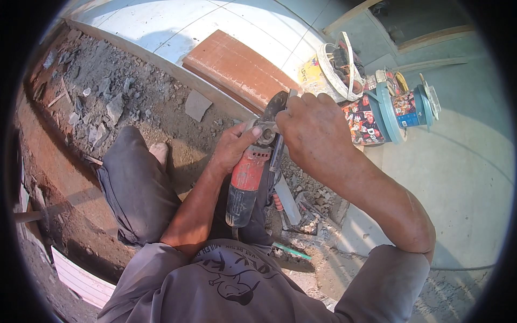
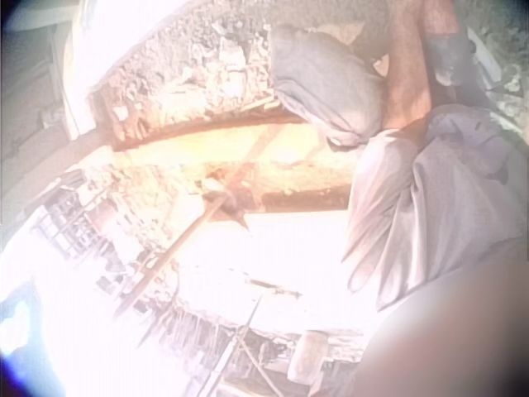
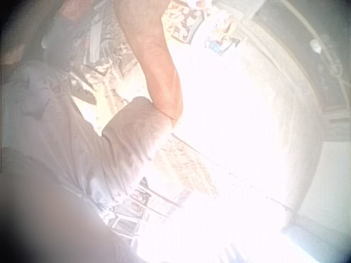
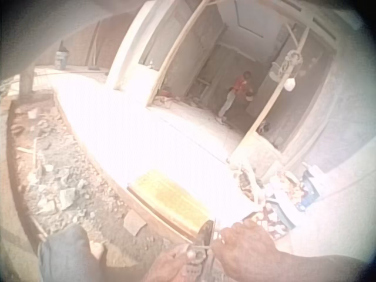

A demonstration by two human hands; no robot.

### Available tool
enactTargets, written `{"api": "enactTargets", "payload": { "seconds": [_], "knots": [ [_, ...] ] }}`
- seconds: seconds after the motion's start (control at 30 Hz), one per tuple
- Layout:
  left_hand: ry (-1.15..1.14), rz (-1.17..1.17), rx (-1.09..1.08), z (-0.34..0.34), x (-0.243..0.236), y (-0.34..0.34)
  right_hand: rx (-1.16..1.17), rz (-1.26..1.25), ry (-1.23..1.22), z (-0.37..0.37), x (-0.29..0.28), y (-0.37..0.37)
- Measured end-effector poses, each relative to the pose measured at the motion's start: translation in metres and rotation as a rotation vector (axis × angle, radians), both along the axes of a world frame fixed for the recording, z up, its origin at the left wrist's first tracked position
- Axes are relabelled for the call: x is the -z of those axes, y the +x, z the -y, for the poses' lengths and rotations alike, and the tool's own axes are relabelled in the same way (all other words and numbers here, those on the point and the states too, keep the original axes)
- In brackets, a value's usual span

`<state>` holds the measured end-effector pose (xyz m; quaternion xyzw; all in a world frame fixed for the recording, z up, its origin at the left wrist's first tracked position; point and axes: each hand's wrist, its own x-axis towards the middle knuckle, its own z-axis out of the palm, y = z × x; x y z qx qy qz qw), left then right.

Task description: Cutting a tile or masonry piece using an angle grinder.

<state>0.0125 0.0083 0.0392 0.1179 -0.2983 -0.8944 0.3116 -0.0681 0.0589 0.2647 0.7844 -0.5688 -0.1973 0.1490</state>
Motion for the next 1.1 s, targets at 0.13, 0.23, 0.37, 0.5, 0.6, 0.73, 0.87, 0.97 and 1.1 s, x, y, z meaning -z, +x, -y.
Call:
{"api": "enactTargets", "payload": {
  "seconds": [0.13,0.23,0.37,0.5,0.6,0.73,0.87,0.97,1.1],
  "knots": [
    [0.009,-0.008,0.0,0.0,0.0,0.001,0.23,0.042,0.075,-0.001,0.002,0.007],
    [0.009,-0.016,-0.011,0.0,-0.001,0.001,0.211,0.059,0.102,-0.002,0.0,0.005],
    [0.007,-0.012,-0.021,-0.001,0.0,0.0,-0.036,0.027,-0.044,0.001,-0.003,0.002],
    [0.003,-0.018,-0.006,-0.001,0.001,-0.001,-0.005,0.002,-0.052,-0.001,0.002,-0.002],
    [0.007,-0.027,-0.011,0.0,0.001,-0.001,0.197,0.063,0.044,-0.002,0.003,0.002],
    [0.022,-0.014,-0.001,0.0,-0.003,0.003,0.164,0.133,0.057,0.0,-0.001,0.001],
    [0.023,-0.03,-0.007,-0.001,-0.003,0.002,0.017,0.081,0.004,0.0,-0.003,-0.003],
    [-0.002,-0.007,-0.016,0.0,-0.001,0.001,-0.067,0.061,-0.092,0.002,-0.003,-0.003],
    [0.006,-0.008,-0.007,0.0,-0.002,0.001,0.049,0.068,-0.058,0.002,0.003,-0.005]
  ]
}}
